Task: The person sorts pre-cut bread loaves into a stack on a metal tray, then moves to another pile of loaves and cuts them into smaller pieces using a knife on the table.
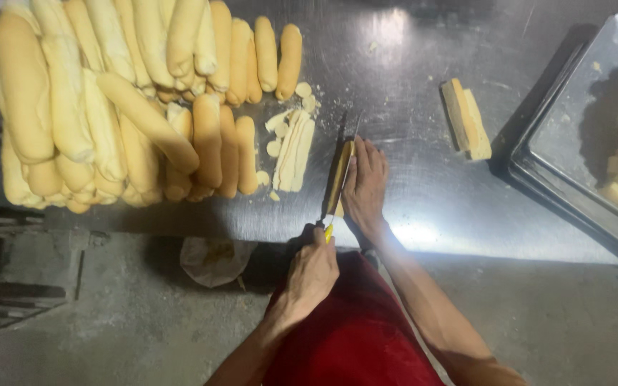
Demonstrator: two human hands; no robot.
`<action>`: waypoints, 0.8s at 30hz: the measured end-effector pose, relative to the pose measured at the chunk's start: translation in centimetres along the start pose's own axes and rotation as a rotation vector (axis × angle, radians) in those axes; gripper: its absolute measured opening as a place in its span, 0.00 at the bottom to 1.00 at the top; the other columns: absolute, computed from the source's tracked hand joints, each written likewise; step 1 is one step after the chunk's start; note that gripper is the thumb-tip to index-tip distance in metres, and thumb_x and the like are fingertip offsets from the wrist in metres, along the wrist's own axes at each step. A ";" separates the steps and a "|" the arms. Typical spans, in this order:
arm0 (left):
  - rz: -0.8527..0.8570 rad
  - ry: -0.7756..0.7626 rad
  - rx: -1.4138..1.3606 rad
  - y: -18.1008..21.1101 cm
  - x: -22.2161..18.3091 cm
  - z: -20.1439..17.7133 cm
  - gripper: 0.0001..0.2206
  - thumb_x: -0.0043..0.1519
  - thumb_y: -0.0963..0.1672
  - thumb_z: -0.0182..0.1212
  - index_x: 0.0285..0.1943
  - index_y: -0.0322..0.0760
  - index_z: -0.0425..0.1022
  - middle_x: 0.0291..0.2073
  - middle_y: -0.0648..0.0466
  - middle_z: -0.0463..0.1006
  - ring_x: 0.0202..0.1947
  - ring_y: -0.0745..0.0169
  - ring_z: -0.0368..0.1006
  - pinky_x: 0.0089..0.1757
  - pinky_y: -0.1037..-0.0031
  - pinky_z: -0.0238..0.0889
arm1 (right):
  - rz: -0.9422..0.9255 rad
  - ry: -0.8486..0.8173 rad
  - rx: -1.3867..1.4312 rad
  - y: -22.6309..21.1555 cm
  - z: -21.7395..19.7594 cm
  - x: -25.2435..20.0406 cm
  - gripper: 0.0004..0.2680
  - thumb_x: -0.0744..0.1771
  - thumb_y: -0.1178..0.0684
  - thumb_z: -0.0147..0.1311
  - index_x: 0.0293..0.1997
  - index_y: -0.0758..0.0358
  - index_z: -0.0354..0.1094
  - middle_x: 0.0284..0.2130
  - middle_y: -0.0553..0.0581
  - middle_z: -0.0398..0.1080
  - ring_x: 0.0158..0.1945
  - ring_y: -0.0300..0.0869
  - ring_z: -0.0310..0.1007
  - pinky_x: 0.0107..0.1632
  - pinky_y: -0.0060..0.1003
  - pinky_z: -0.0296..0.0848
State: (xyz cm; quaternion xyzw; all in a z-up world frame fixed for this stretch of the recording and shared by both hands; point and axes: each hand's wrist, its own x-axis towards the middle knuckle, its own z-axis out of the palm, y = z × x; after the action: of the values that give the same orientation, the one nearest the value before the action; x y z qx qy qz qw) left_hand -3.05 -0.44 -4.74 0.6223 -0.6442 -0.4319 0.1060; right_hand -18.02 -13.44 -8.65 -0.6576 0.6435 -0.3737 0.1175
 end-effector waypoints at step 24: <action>0.047 0.046 0.000 1.4 1.2 -2.7 0.14 0.71 0.45 0.43 0.48 0.24 0.65 0.23 0.31 0.78 0.28 0.30 0.80 0.28 0.52 0.74 | 0.087 0.047 -0.061 -0.7 0.5 0.4 0.17 0.74 0.52 0.37 0.71 0.68 0.58 0.65 0.72 0.62 0.71 0.61 0.58 0.76 0.57 0.48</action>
State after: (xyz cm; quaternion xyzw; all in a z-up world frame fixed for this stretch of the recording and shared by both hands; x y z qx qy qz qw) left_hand -2.44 -2.86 -2.60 0.6169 -0.6560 -0.4147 0.1307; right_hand -17.23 -13.85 -8.39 -0.6233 0.6852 -0.3639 0.0983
